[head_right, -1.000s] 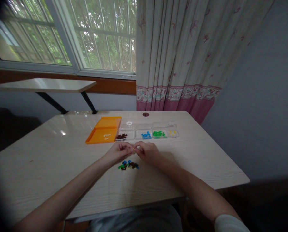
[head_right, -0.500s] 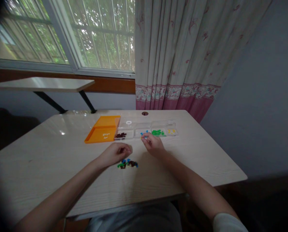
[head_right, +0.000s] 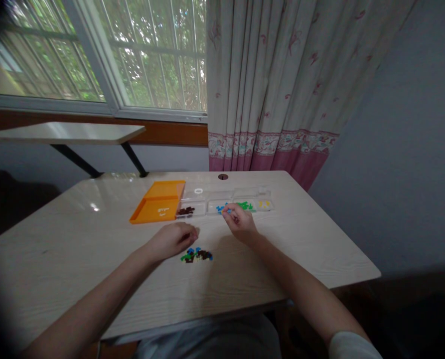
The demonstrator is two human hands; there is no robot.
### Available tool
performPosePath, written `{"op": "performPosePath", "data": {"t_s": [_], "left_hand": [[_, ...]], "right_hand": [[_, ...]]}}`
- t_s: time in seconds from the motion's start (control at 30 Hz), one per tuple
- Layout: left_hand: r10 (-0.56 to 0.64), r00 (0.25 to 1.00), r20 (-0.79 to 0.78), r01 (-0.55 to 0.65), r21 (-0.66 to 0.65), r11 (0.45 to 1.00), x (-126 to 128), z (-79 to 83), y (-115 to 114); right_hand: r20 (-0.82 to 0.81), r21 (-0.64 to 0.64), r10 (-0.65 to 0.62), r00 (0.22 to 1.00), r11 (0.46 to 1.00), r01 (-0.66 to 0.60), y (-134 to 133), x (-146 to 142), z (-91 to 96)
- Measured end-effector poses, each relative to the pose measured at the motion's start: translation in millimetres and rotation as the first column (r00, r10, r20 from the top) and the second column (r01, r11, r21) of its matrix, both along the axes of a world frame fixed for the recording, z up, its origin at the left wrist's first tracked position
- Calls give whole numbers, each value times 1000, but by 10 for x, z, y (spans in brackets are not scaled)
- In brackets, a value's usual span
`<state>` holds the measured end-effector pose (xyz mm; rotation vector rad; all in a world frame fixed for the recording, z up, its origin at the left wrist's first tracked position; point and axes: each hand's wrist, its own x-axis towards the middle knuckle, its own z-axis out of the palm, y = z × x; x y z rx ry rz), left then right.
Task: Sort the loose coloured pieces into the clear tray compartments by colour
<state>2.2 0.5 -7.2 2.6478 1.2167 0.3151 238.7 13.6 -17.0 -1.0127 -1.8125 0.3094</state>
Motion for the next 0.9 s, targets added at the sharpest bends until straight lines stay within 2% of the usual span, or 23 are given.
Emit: {"op": "performPosePath", "data": {"t_s": [0.33,0.43,0.53,0.6,0.7,0.9], "left_hand": [[-30,999,-20,30,9,1000,2,4,-11],[-27,999,-28,27,5,1000,0,-5,-7],[-21,999,-34,22,5,1000,-7,-18,1],[-23,999,-40,24,11,1000,-16,-28,8],[-40,998,-44,40,16,999,-31,-41,20],[-56,997,-49,57,20,998,-43,-26,21]], "right_hand": [[13,11,-5,1000,1000,5,-5,3,-8],[109,44,13,994,999,-18,14,57,45],[277,52,24,961,998,-40,82,209,152],[386,8,-11,923,1000,8,159,374,227],[518,-82,-91,850,984,155,310,679,284],[672,-162,-233,703,880,447,543,1149,210]]}}
